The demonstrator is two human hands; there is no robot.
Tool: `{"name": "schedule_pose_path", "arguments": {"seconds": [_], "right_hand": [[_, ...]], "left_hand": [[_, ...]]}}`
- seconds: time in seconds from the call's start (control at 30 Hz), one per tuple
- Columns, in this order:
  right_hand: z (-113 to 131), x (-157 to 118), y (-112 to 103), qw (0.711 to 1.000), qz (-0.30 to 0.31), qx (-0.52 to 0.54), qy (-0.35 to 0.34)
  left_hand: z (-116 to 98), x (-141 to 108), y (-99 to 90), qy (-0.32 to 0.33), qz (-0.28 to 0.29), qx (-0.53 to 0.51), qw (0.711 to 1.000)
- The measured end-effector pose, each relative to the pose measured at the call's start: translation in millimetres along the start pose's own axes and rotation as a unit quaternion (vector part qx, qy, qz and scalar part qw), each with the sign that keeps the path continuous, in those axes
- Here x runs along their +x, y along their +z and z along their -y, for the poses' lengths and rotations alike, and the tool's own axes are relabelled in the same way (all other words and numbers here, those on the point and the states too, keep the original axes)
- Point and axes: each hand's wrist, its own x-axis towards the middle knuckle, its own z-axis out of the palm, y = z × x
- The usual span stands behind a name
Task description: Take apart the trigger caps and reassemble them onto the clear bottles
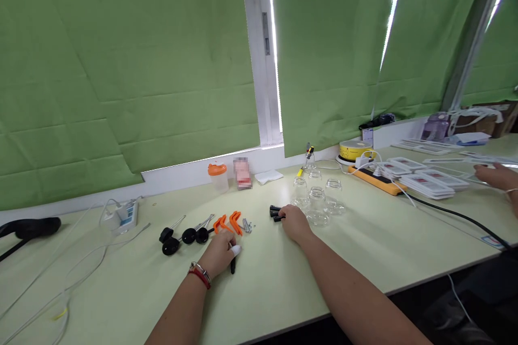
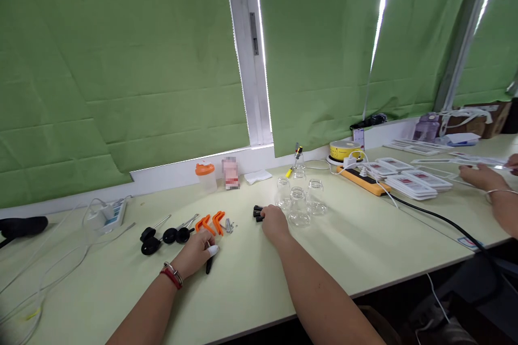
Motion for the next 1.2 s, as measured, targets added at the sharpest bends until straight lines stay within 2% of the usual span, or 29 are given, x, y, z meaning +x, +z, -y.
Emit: {"name": "schedule_pose_path", "arguments": {"seconds": [0.23,0.6,0.7,0.8,0.9,1.0,1.1,1.2], "right_hand": [[2.3,-3.6,1.8,1.000,0.020,0.004,-0.004],[24.6,-12.5,8.8,0.987,0.125,0.030,-0.093],[34.3,-18.8,10.1,0.982,0.144,0.046,-0.112],[44.2,-26.6,14.3,0.971,0.168,0.132,-0.108],[50.5,-32.1,19.9,0.940,0.208,0.256,-0.089],[51.9,-33.2,23.3,0.908,0.248,0.331,-0.068],[51.0,-32.2,22.8,0.895,0.272,0.350,-0.048],[49.2,-29.6,20.4,0.902,0.274,0.329,-0.055]], "left_hand": [[9.9,-3.4,-15.0,0.002,0.014,0.020,1.000],[12.8,-7.2,-23.9,0.011,-0.008,0.075,0.997],[7.5,-6.8,-20.2,0.022,-0.047,0.115,0.992],[-4.6,-6.3,-10.6,0.065,-0.070,0.144,0.985],[-19.8,-6.3,1.8,0.126,-0.037,0.140,0.981],[-29.2,-6.3,11.7,0.150,-0.011,0.107,0.983],[-29.8,-5.5,16.9,0.150,-0.009,0.060,0.987],[-26.8,-4.6,17.7,0.140,-0.032,0.032,0.989]]}}
